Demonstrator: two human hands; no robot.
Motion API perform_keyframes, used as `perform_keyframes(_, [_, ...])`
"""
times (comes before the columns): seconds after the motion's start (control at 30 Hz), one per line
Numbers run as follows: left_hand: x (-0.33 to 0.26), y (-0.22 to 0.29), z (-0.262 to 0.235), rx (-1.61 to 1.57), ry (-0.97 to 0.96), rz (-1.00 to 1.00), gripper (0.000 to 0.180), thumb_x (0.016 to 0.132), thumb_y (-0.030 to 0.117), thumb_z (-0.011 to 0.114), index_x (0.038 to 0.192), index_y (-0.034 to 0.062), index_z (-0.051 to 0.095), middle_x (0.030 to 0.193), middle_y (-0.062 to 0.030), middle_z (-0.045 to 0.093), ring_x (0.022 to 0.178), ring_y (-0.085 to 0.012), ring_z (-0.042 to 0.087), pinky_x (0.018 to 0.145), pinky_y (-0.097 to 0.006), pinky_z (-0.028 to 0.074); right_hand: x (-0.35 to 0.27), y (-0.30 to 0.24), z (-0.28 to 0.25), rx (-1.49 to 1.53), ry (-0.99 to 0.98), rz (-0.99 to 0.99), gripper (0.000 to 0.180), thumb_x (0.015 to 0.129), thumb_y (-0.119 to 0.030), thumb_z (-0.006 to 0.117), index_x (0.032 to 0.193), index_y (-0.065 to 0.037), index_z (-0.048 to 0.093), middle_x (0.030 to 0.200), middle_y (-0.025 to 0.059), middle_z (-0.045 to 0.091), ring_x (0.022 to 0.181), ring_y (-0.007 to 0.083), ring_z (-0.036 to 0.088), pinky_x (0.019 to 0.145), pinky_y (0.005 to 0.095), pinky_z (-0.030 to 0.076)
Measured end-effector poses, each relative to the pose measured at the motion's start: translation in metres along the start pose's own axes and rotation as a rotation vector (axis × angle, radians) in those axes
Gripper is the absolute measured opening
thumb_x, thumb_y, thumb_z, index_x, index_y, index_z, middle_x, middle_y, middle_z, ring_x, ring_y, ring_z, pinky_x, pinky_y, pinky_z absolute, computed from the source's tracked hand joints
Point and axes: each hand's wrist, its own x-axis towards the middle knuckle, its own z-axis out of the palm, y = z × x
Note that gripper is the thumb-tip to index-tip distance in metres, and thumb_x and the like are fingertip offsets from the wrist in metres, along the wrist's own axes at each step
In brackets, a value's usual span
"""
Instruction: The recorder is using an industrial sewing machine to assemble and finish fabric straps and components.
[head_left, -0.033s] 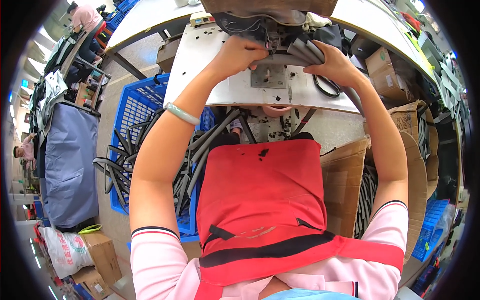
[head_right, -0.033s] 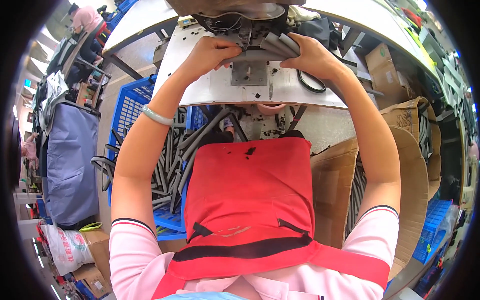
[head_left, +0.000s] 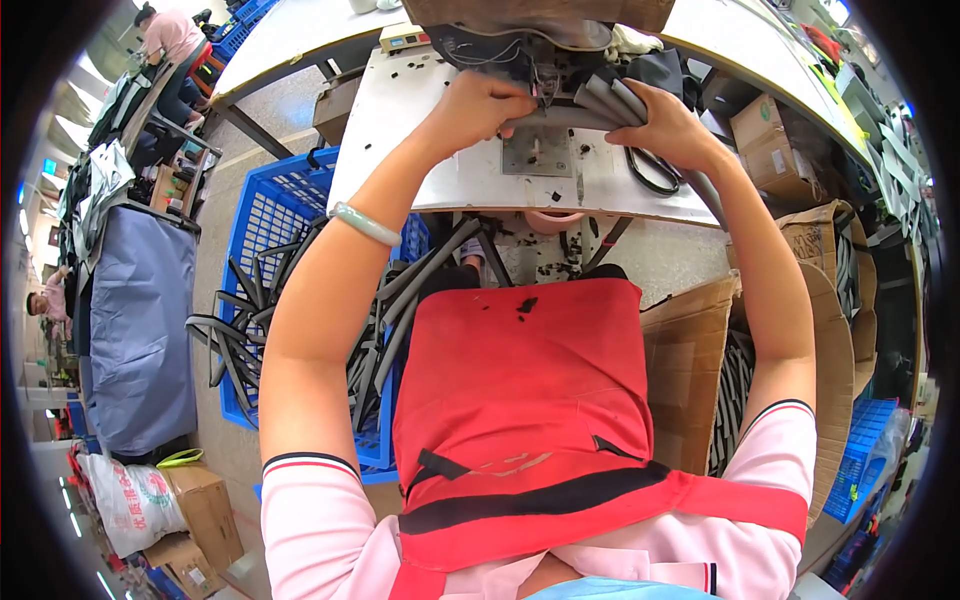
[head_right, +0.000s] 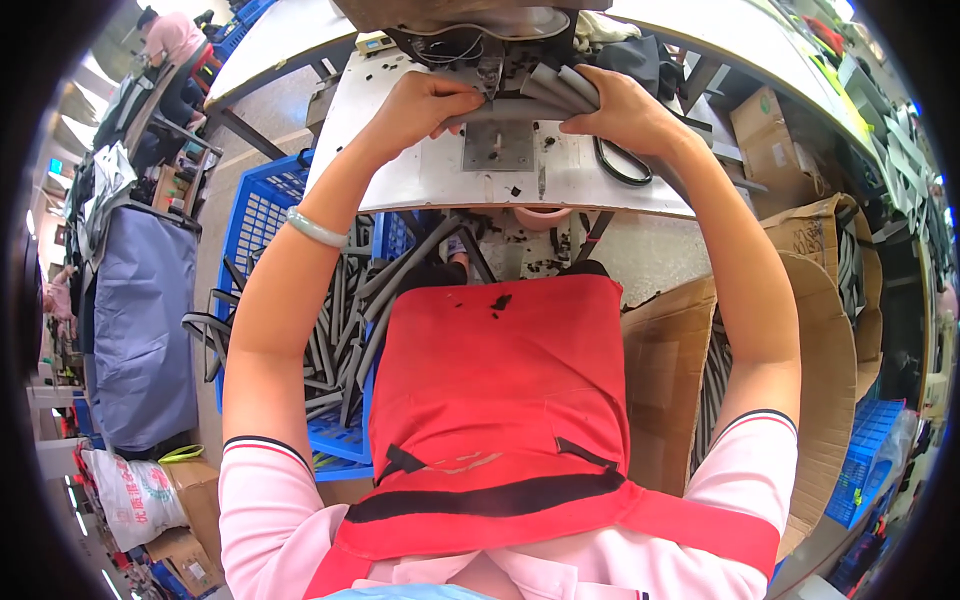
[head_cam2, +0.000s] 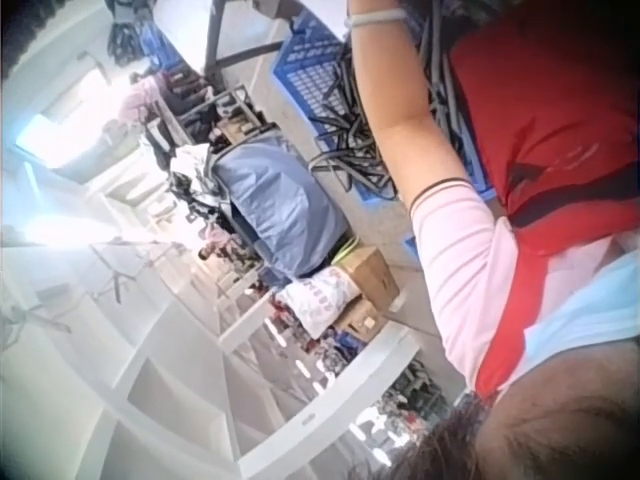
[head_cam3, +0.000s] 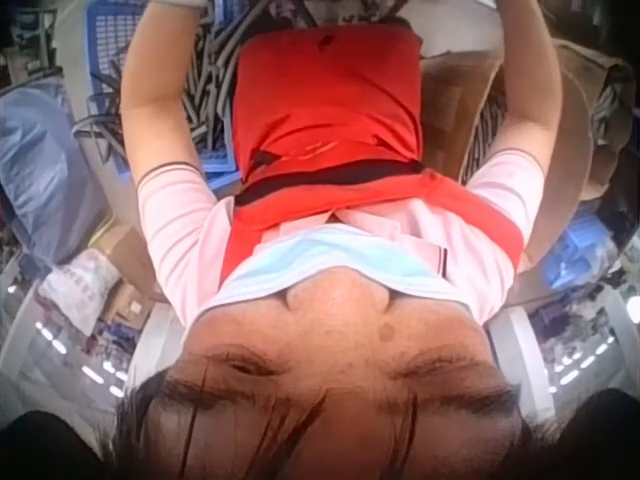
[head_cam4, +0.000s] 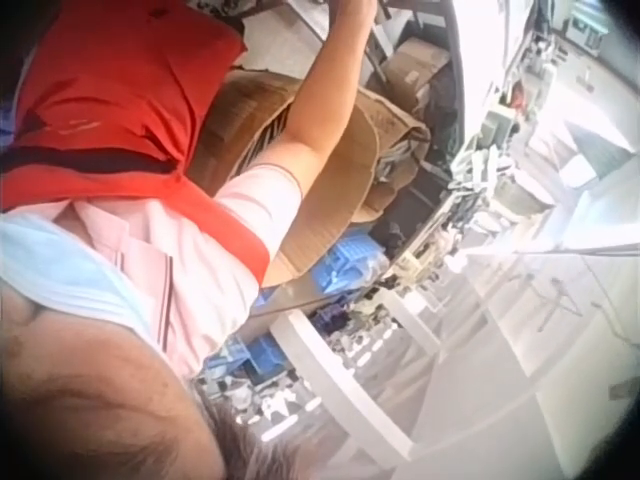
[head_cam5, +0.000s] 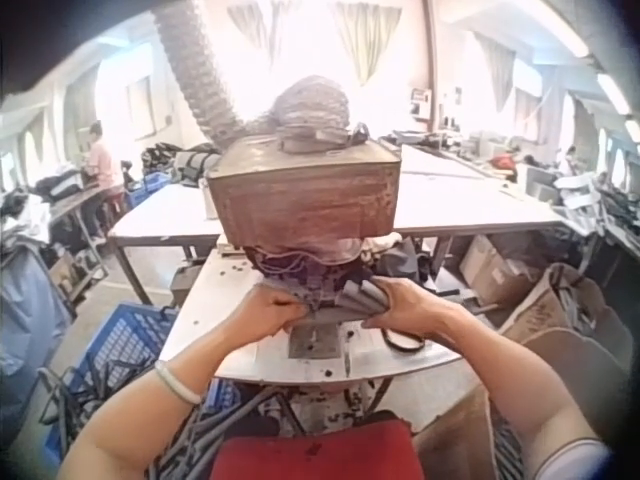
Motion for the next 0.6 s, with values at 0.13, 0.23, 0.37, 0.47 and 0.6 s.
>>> perform_keyframes(0.13, [0.004,-0.005,0.0,-0.078,-0.003,0.002,0.026,0.089,0.022,0.066,0.099,-0.0008,0.073,0.069,-0.0045,0.063,0.057,-0.0065,0.051,0.052,-0.022,0.04,0.004,0.005,0.003,-0.015,0.026,0.003,0.088,0.074,-0.037,0.077,0.142,0.004,0.039,0.136,0.0246,0.051,0.126,0.0328,0.05,0.108,0.0361,0.036])
perform_keyframes(0.23, [-0.005,-0.014,0.0,-0.229,0.097,0.045,0.025,0.09,0.022,0.065,0.097,-0.0013,0.073,0.072,-0.0047,0.065,0.061,-0.0086,0.055,0.056,-0.025,0.044,-0.011,0.002,0.002,-0.045,0.097,0.017,0.084,0.074,-0.034,0.077,0.141,0.002,0.041,0.134,0.025,0.053,0.124,0.0315,0.052,0.105,0.0364,0.038])
perform_keyframes(0.37, [-0.025,-0.02,-0.003,0.354,0.056,0.304,0.026,0.086,0.022,0.066,0.093,-0.0031,0.071,0.07,-0.0094,0.066,0.065,-0.0135,0.059,0.063,-0.03,0.049,-0.057,-0.036,0.034,-0.155,0.121,-0.213,0.028,0.08,-0.019,0.071,0.102,-0.006,0.06,0.106,0.017,0.063,0.105,0.0344,0.06,0.086,0.0429,0.049])
perform_keyframes(0.47, [-0.036,0.012,0.045,0.324,-0.178,0.314,0.027,0.086,0.021,0.066,0.091,-0.0055,0.068,0.067,-0.0099,0.065,0.061,-0.0121,0.059,0.059,-0.029,0.051,-0.092,-0.085,0.112,-0.536,0.124,-0.827,0.025,0.082,-0.013,0.057,0.106,-0.005,0.061,0.122,0.0112,0.058,0.115,0.0288,0.054,0.1,0.0412,0.043])
perform_keyframes(0.6, [-0.048,0.042,0.083,0.002,-0.224,0.096,0.021,0.084,0.018,0.064,0.088,-0.0022,0.07,0.066,-0.0174,0.064,0.058,-0.021,0.061,0.06,-0.034,0.049,-0.088,-0.104,0.183,-0.689,-0.18,-0.5,0.015,0.08,-0.017,0.057,0.092,-0.008,0.061,0.08,0.008,0.066,0.081,0.0264,0.066,0.076,0.0432,0.049])
